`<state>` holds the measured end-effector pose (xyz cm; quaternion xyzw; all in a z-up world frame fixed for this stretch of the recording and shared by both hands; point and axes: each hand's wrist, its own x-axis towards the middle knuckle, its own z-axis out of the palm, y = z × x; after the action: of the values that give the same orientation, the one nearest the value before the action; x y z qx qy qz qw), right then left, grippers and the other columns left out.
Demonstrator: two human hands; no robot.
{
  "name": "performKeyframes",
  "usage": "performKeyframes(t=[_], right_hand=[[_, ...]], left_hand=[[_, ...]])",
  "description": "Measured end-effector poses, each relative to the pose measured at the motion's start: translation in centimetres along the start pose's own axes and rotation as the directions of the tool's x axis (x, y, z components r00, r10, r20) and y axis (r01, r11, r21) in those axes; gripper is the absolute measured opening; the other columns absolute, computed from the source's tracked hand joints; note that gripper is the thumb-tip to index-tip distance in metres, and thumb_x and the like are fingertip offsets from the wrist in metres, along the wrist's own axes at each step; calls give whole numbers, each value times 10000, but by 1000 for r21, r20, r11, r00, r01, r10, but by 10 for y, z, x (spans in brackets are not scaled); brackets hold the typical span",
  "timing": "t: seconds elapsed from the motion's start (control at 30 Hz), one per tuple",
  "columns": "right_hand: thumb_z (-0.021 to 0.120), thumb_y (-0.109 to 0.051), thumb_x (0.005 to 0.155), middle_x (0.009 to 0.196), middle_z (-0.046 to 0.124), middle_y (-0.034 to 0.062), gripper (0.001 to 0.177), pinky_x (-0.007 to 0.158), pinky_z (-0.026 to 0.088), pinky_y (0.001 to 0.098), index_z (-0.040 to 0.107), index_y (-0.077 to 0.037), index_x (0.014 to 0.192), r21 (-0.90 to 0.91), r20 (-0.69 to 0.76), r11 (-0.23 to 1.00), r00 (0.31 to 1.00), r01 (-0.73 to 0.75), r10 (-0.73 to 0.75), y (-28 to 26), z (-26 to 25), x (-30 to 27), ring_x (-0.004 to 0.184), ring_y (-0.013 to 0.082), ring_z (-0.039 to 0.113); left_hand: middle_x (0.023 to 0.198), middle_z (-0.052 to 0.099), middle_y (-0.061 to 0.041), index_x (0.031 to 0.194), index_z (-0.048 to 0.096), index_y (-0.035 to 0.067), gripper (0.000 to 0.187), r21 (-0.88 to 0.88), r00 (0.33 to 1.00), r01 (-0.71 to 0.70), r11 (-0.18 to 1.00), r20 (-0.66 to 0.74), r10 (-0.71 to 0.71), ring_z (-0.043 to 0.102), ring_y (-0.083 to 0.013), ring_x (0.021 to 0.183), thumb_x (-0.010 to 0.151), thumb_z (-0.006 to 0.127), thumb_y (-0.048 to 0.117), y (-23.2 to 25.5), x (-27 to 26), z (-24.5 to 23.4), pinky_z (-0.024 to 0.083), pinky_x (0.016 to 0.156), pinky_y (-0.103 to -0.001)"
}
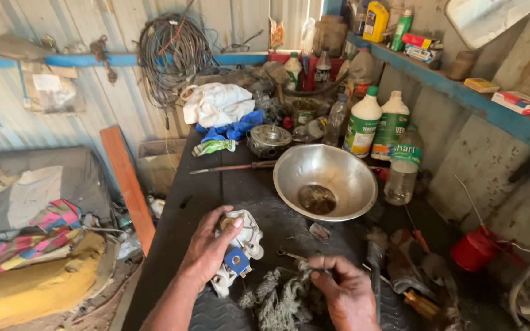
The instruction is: The person disassembles and cleans a mechanical component on a workbench. They remove internal parts, wipe them with a cloth, and use a screwdriver to probe the housing before beginning reassembly.
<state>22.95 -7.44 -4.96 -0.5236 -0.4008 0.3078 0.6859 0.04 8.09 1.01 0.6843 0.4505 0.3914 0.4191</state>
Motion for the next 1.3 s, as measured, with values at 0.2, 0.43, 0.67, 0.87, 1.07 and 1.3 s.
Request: performKeyframes(t=[0.2,0.43,0.67,0.87,1.07,1.3], right_hand=[[772,-93,861,945,788,82,289,741,505,301,738,-40,1143,-259,-86,957,990,-131,112,-43,32,36,816,162,655],[781,-188,879,957,814,137,197,812,566,312,796,-58,1026,-369,47,929,999,-4,24,-8,113,48,829,195,751],[761,-145,845,895,735,150,140,686,555,375,783,-50,945,-638,141,654,896,408,-421,-31,116,7,764,324,721],[774,-67,826,907,715,187,91,649,570,398,784,0,886,-129,91,984,989,125,-114,-11,100,28,756,371,696],[738,-82,916,945,733,157,72,755,546,361,780,-33,949,-530,125,724,885,441,-448,-15,113,33,850,281,684],[766,-111,832,906,754,126,105,735,558,353,784,-33,901,-481,169,849,974,217,-154,-22,64,46,806,232,724]], left_hand=[[1301,668,-87,1364,628,131,664,-291,988,151,945,56,-141,595,-220,1236,827,676,518,-9,0,-3,447,1041,-366],[1264,697,-55,1348,654,118,632,-422,980,169,891,-26,-198,599,-174,1196,846,661,501,-42,8,-8,423,1044,-340],[1267,702,-71,1302,670,50,555,-530,987,79,844,-75,-139,612,-168,1217,881,683,411,-56,15,-6,417,1073,-328],[1266,711,-60,1287,695,62,548,-484,983,104,869,-84,-164,603,-162,1221,863,688,409,-41,16,-7,397,1076,-320],[1217,736,-67,1251,716,38,543,-450,993,89,888,-24,-112,634,-180,1156,878,660,427,-37,8,-12,445,1025,-319],[1177,756,-91,1294,712,47,550,-474,970,223,851,194,-147,666,-154,1087,867,689,392,-39,19,-19,506,954,-308]])
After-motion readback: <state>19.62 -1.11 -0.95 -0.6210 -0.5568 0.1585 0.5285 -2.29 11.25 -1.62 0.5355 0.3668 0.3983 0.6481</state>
